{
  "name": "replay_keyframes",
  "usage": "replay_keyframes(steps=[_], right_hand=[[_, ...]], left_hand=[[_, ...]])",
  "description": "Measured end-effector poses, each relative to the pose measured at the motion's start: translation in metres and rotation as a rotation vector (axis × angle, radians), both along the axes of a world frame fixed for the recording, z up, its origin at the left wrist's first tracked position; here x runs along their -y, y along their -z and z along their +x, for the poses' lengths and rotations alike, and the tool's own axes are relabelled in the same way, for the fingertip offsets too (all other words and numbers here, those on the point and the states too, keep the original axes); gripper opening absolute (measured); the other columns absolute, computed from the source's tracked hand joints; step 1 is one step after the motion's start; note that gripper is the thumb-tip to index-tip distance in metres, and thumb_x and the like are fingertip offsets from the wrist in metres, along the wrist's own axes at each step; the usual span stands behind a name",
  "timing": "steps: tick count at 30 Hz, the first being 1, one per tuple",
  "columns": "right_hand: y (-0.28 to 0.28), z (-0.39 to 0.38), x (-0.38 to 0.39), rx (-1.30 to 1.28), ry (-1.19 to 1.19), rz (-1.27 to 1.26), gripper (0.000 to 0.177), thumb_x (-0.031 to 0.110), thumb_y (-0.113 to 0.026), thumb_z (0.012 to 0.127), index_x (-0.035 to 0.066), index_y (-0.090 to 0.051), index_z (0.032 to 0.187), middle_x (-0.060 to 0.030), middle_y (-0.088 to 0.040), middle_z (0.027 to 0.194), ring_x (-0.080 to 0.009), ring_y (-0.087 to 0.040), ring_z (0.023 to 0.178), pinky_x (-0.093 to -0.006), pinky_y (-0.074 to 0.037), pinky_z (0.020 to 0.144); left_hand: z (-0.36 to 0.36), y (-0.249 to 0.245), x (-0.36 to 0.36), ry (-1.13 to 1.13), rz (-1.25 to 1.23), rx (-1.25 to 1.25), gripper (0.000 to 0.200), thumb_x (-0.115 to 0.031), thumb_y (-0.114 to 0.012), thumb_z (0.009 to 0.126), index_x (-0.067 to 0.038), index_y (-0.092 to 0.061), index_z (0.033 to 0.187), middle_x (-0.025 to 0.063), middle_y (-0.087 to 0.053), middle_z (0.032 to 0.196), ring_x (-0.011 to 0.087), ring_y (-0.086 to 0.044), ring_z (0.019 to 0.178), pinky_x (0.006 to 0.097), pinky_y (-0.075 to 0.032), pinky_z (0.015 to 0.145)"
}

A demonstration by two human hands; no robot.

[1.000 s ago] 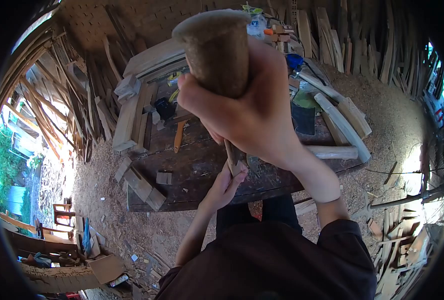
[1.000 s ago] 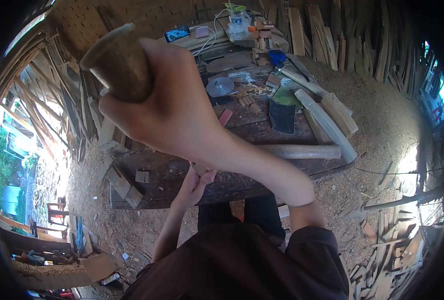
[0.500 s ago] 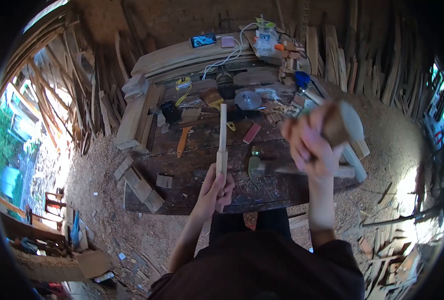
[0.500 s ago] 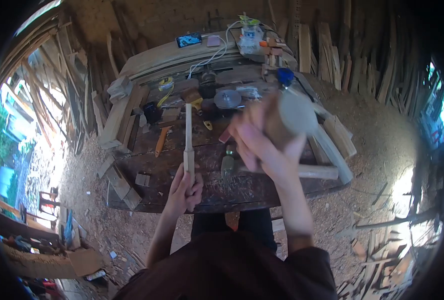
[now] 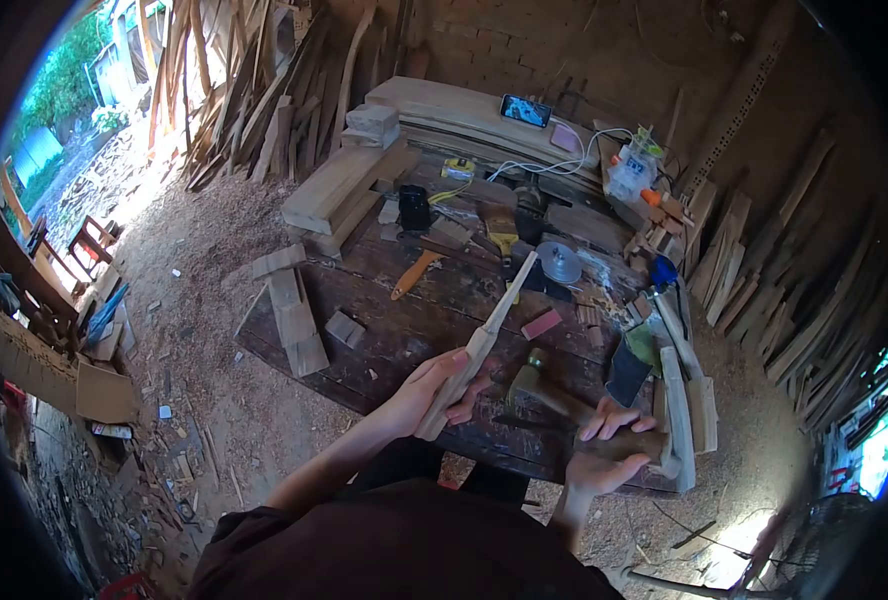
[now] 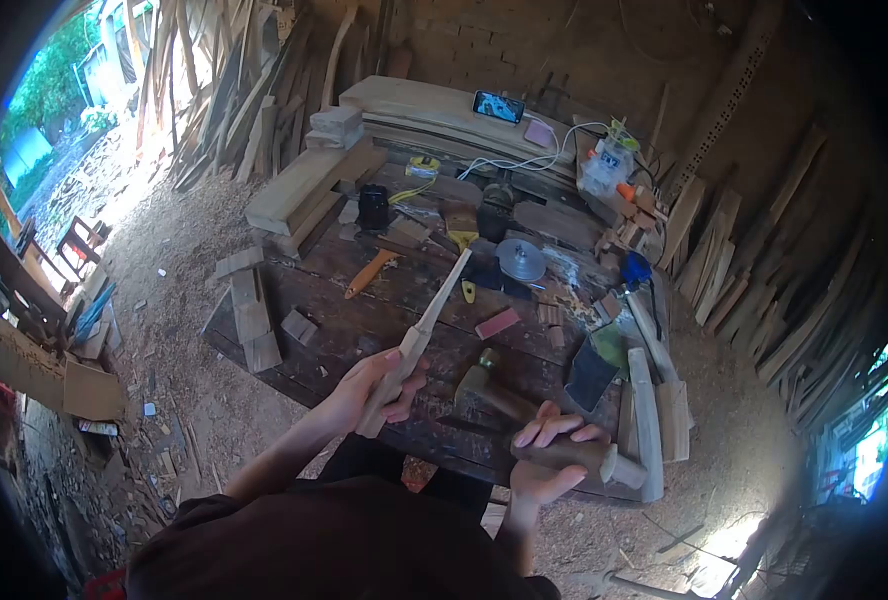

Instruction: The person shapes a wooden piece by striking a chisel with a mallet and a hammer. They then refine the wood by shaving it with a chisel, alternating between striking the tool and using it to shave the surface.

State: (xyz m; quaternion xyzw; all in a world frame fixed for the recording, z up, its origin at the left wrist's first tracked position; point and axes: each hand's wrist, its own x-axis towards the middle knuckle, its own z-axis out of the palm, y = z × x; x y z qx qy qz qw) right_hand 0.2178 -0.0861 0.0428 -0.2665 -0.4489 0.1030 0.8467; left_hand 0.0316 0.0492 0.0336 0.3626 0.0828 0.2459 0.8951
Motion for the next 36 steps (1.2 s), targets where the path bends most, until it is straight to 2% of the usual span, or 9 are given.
replay_keyframes(steps=[2, 6, 7, 11, 16, 22, 33, 35, 36], right_hand=[[0.013, 0.0, 0.007, -0.145, 0.035, -0.152, 0.049, 0.055, -0.052, 0.09, 0.009, -0.038, 0.1, -0.0068, -0.046, 0.083, -0.0167, -0.049, 0.072, -0.0365, -0.038, 0.08], [0.049, 0.012, 0.044, -0.004, 0.304, -0.364, 0.055, 0.046, -0.073, 0.078, 0.005, -0.049, 0.103, -0.009, -0.044, 0.107, -0.0211, -0.047, 0.097, -0.0362, -0.038, 0.087], [0.053, 0.011, 0.053, -0.009, 0.315, -0.366, 0.055, 0.046, -0.073, 0.078, 0.005, -0.049, 0.103, -0.009, -0.044, 0.107, -0.0211, -0.047, 0.097, -0.0362, -0.038, 0.087], [0.06, 0.009, 0.081, 0.002, 0.438, -0.481, 0.058, 0.046, -0.084, 0.062, 0.004, -0.058, 0.093, -0.0099, -0.049, 0.097, -0.0197, -0.049, 0.087, -0.0319, -0.04, 0.077], [0.049, 0.012, 0.108, 0.063, 0.352, -0.587, 0.055, 0.029, -0.088, 0.059, 0.005, -0.055, 0.095, -0.0113, -0.049, 0.095, -0.0207, -0.05, 0.087, -0.0325, -0.041, 0.077], [0.043, 0.023, 0.138, 0.266, 0.422, -0.771, 0.048, 0.004, -0.084, 0.059, 0.006, -0.052, 0.095, -0.0145, -0.058, 0.095, -0.0241, -0.057, 0.09, -0.0359, -0.046, 0.08], [0.014, 0.013, 0.135, 0.755, 0.417, -1.166, 0.035, 0.016, -0.074, 0.078, 0.0, -0.062, 0.106, -0.0143, -0.065, 0.089, -0.0236, -0.064, 0.079, -0.0329, -0.05, 0.071], [0.006, 0.011, 0.133, 0.78, 0.359, -1.223, 0.034, 0.018, -0.071, 0.082, 0.0, -0.061, 0.109, -0.0144, -0.065, 0.086, -0.0211, -0.064, 0.077, -0.0315, -0.05, 0.069], [-0.004, 0.009, 0.132, 0.585, 0.145, -1.408, 0.033, 0.019, -0.067, 0.086, 0.001, -0.06, 0.112, -0.0144, -0.064, 0.087, -0.0206, -0.064, 0.071, -0.0316, -0.049, 0.063]], left_hand=[[0.005, 0.009, -0.001, 0.032, -0.058, 0.008, 0.037, -0.036, -0.042, 0.1, -0.003, -0.045, 0.118, 0.0015, -0.042, 0.08, 0.008, -0.041, 0.054, 0.0234, -0.035, 0.049], [0.023, 0.014, 0.009, -0.232, 0.733, -0.4, 0.04, -0.034, -0.058, 0.093, 0.001, -0.046, 0.109, 0.0059, -0.049, 0.077, 0.015, -0.052, 0.06, 0.0277, -0.043, 0.051], [0.026, 0.013, 0.011, -0.31, 1.054, -0.489, 0.043, -0.034, -0.063, 0.091, 0.002, -0.045, 0.107, 0.009, -0.052, 0.076, 0.019, -0.057, 0.062, 0.0298, -0.046, 0.052], [0.042, 0.007, 0.012, -0.269, 1.268, -0.683, 0.052, -0.037, -0.067, 0.086, 0.006, -0.042, 0.103, 0.0252, -0.061, 0.073, 0.0414, -0.064, 0.067, 0.0447, -0.051, 0.056], [0.057, 0.011, -0.009, -0.172, 1.375, -0.72, 0.038, -0.027, -0.067, 0.084, 0.002, -0.047, 0.098, 0.0215, -0.062, 0.069, 0.0383, -0.065, 0.067, 0.0446, -0.049, 0.058], [0.074, 0.011, -0.032, -0.049, 1.389, -0.646, 0.037, -0.029, -0.062, 0.088, 0.002, -0.046, 0.101, 0.0236, -0.063, 0.073, 0.0398, -0.064, 0.068, 0.0452, -0.049, 0.061], [0.112, 0.008, -0.051, -0.496, 1.263, -0.367, 0.03, -0.025, -0.056, 0.095, -0.007, -0.039, 0.112, 0.0181, -0.062, 0.077, 0.0333, -0.065, 0.064, 0.0409, -0.049, 0.058], [0.091, -0.014, -0.05, -0.059, 0.569, -0.398, 0.028, -0.027, -0.053, 0.096, -0.007, -0.041, 0.111, 0.0071, -0.056, 0.075, 0.0223, -0.057, 0.054, 0.0336, -0.049, 0.057], [0.081, -0.016, -0.051, -0.06, 0.569, -0.404, 0.028, -0.027, -0.053, 0.096, -0.007, -0.041, 0.111, 0.0071, -0.056, 0.075, 0.0223, -0.057, 0.054, 0.0336, -0.049, 0.057]])
